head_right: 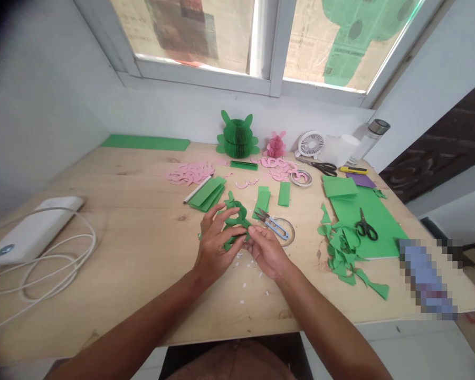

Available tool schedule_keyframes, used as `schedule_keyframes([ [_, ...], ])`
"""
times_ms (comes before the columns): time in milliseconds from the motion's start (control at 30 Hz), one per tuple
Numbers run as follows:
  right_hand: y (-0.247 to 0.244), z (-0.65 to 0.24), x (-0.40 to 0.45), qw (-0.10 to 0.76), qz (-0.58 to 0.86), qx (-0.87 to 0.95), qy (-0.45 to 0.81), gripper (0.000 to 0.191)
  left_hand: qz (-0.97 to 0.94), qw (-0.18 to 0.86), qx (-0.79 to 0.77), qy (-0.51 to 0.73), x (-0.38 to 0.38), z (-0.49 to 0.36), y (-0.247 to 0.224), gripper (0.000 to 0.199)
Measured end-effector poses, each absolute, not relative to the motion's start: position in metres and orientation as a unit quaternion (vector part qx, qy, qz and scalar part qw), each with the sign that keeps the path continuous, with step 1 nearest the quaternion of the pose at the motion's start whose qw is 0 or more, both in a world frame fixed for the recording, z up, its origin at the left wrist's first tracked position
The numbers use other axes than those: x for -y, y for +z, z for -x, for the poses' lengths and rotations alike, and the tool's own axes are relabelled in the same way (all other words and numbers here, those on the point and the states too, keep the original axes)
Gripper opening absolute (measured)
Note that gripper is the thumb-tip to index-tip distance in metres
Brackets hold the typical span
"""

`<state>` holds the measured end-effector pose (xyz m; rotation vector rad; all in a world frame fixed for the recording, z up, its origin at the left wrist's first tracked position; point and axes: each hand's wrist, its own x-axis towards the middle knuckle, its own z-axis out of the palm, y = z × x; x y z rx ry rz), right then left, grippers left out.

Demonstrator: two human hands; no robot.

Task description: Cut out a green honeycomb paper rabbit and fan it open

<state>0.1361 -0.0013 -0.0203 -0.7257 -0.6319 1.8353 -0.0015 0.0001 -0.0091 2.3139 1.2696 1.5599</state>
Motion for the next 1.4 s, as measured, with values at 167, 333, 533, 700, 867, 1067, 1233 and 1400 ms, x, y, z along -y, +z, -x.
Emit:
schedule_keyframes([
  [167,-0.0210,-0.1350,0.0019,0.512,0.296,0.259,0.764,0.011,-0.752,0.037,-0.425,0.502,-0.0004,0.0013,-0.0091,0.009],
  [333,-0.0223,-0.1339,0.0021,0.502,0.292,0.270,0.768,0.012,-0.758,0.034,-0.429,0.490,-0.0011,0.0015,-0.0104,0.010],
  [533,-0.0209,-0.1345,0.0016,0.508,0.296,0.259,0.766,0.014,-0.756,0.028,-0.434,0.489,-0.0006,0.0004,-0.0099,0.010],
  [700,-0.0207,-0.1348,0.0011,0.510,0.305,0.256,0.763,0.014,-0.746,0.024,-0.440,0.499,0.0011,-0.0002,-0.0072,0.008],
  [867,-0.0207,-0.1346,0.0015,0.518,0.304,0.251,0.759,0.015,-0.751,0.020,-0.430,0.500,0.0008,-0.0020,-0.0085,0.009],
  [1067,-0.0229,-0.1335,0.0017,0.509,0.303,0.260,0.762,0.015,-0.749,0.018,-0.434,0.500,-0.0011,-0.0019,-0.0097,0.010],
  [1233,-0.0236,-0.1329,0.0018,0.503,0.304,0.273,0.762,0.016,-0.753,0.022,-0.434,0.494,-0.0020,-0.0013,-0.0114,0.010],
  [1400,-0.0227,-0.1337,0.0006,0.509,0.306,0.265,0.760,0.016,-0.758,0.028,-0.432,0.489,-0.0015,-0.0029,-0.0118,0.011],
])
